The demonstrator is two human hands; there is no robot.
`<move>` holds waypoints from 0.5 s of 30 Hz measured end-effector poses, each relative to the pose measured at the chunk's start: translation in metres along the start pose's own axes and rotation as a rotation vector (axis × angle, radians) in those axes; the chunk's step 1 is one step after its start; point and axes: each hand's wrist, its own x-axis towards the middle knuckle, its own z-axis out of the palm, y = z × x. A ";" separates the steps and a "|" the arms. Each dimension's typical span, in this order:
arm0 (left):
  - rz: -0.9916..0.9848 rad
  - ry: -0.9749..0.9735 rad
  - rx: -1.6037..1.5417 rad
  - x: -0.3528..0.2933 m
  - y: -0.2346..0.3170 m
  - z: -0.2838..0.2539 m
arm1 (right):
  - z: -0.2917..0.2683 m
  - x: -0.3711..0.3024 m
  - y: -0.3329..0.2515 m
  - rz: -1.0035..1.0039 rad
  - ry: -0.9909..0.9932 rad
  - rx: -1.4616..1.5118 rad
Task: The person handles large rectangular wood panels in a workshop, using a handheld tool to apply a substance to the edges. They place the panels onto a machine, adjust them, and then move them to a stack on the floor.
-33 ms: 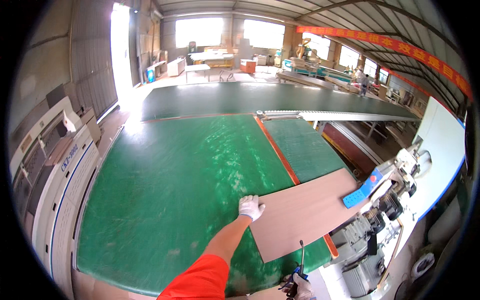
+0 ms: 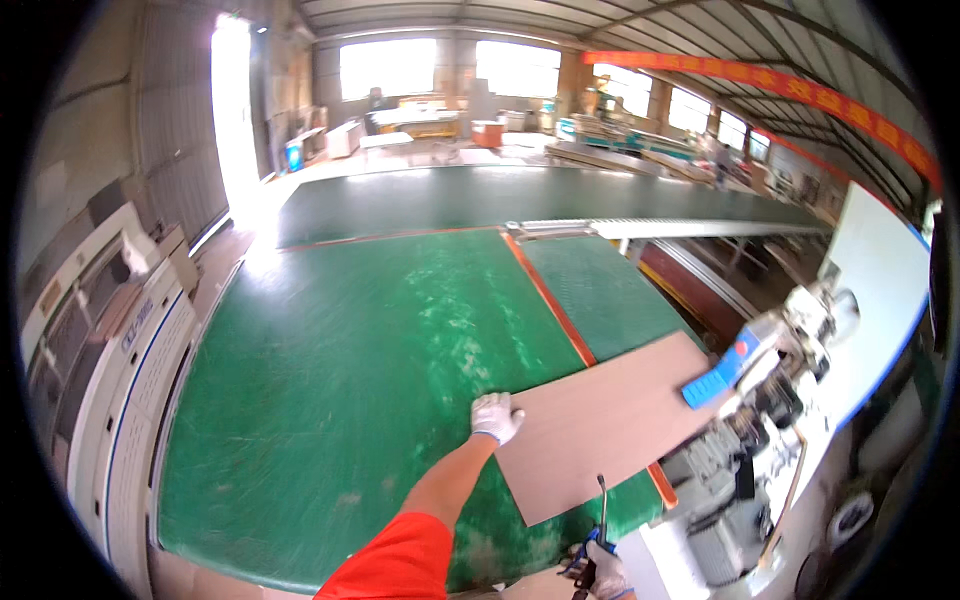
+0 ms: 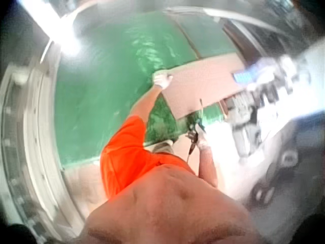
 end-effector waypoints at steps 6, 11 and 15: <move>0.017 -0.072 -0.080 -0.140 -0.005 -0.093 | -0.055 0.023 0.093 -0.115 -0.063 0.029; -0.034 -0.148 -0.058 -0.255 0.003 -0.148 | -0.068 -0.020 0.151 -0.086 0.044 0.067; 0.027 -0.286 -0.121 -0.328 -0.016 -0.205 | -0.067 -0.085 0.176 -0.001 0.125 -0.163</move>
